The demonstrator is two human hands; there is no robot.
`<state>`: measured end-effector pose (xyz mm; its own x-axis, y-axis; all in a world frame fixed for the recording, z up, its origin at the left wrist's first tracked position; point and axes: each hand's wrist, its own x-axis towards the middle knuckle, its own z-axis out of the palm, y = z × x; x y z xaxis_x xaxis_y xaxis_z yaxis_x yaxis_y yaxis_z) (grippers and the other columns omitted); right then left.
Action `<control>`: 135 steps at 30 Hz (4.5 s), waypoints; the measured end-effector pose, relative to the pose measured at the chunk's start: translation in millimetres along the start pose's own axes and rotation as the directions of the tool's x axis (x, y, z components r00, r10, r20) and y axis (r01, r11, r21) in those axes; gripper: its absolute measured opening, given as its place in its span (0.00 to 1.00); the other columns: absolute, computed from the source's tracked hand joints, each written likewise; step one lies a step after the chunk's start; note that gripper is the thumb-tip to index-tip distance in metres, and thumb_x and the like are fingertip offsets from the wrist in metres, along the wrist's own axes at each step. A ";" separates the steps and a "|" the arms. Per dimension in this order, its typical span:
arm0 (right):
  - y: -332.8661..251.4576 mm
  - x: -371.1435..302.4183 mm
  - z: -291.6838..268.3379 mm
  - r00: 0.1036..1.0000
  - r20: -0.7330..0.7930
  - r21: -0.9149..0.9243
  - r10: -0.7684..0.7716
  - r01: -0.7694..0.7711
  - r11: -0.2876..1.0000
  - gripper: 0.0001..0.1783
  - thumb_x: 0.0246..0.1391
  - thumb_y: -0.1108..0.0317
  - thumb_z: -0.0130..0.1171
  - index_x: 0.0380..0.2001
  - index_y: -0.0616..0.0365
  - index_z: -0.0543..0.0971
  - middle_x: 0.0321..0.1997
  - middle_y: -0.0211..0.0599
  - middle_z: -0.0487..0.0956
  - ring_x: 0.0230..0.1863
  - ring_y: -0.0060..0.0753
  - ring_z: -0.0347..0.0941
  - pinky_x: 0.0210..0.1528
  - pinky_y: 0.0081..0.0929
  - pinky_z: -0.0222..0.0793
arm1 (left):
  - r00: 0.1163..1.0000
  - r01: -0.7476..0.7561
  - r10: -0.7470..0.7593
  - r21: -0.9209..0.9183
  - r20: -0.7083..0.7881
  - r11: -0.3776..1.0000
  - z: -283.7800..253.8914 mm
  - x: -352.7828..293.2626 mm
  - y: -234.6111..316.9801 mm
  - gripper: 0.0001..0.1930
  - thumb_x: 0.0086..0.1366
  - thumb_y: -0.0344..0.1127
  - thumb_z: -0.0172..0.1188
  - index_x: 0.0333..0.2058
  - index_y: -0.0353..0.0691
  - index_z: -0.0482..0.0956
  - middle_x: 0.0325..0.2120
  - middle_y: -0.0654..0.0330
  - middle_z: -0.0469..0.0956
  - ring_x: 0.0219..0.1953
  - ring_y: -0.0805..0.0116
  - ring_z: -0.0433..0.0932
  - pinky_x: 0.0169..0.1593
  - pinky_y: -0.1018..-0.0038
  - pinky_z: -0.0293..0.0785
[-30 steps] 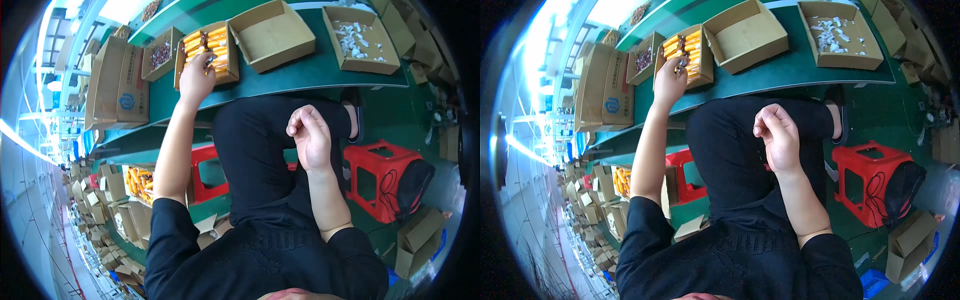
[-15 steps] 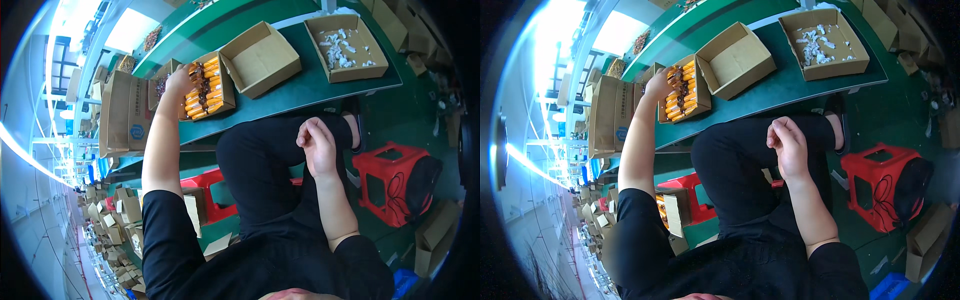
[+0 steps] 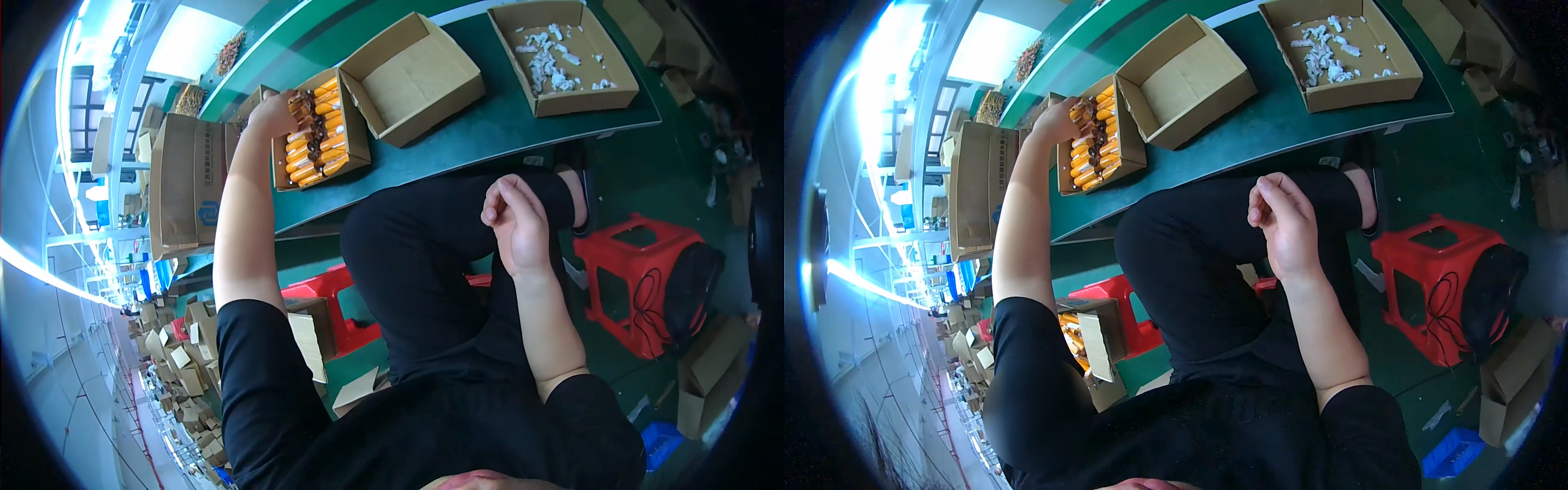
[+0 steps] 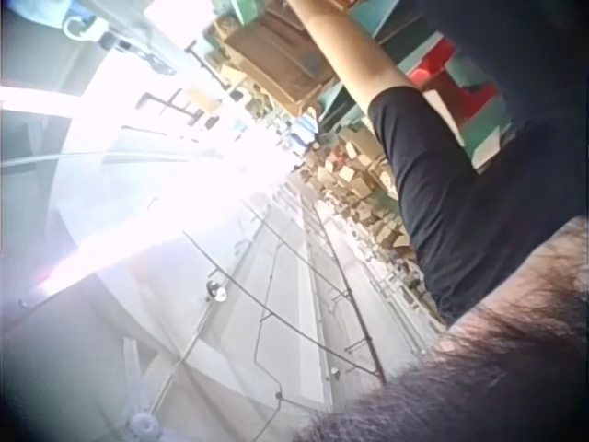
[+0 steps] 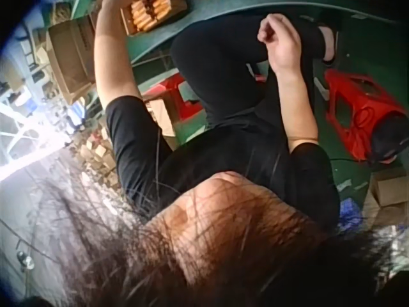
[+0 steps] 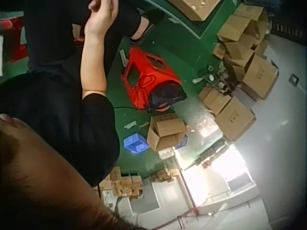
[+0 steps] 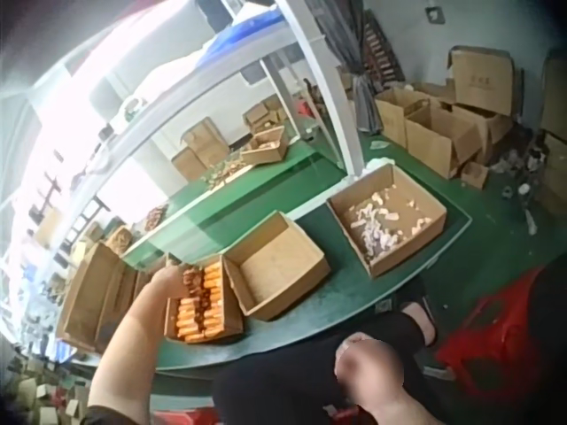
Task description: The person assembles electronic components by hand, taking batteries and connectors from cardboard boxes and inserting them into battery holders at a factory workstation.
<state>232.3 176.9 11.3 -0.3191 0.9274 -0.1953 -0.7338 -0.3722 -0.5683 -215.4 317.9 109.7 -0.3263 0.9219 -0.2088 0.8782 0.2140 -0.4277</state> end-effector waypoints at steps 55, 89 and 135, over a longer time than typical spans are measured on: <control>-3.9 44.6 10.0 0.994 -0.093 0.358 -0.060 0.090 0.929 0.18 0.71 0.62 0.54 0.59 0.56 0.68 0.54 0.42 0.75 0.52 0.32 0.75 0.49 0.33 0.74 | 0.909 -0.169 0.335 -0.955 -0.247 -0.245 -55.7 -144.4 226.5 0.15 0.64 0.32 0.69 0.47 0.31 0.80 0.34 0.61 0.80 0.27 0.78 0.71 0.35 0.85 0.67; -1.2 50.7 -22.7 0.948 -0.132 -0.161 -0.289 0.267 0.950 0.17 0.70 0.71 0.51 0.58 0.65 0.73 0.52 0.45 0.78 0.53 0.32 0.76 0.59 0.28 0.71 | 0.795 -0.486 0.335 -0.861 -0.506 -0.146 -56.3 -151.7 235.4 0.29 0.52 0.18 0.74 0.53 0.36 0.76 0.42 0.57 0.80 0.42 0.70 0.78 0.48 0.77 0.75; -31.6 17.1 14.6 0.889 0.382 -0.594 -0.252 0.445 0.670 0.26 0.56 0.74 0.66 0.57 0.58 0.71 0.44 0.40 0.82 0.43 0.33 0.79 0.47 0.28 0.74 | 0.622 -0.560 0.473 -0.777 -0.624 -0.288 -59.6 -172.0 228.3 0.19 0.49 0.16 0.65 0.38 0.40 0.70 0.29 0.59 0.73 0.33 0.70 0.73 0.39 0.78 0.70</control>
<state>241.2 203.9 37.6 -0.3273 0.9041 0.2748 -0.2775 0.1860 -0.9425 62.0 227.4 100.5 0.4304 0.8763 0.2164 0.2016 -0.3270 0.9233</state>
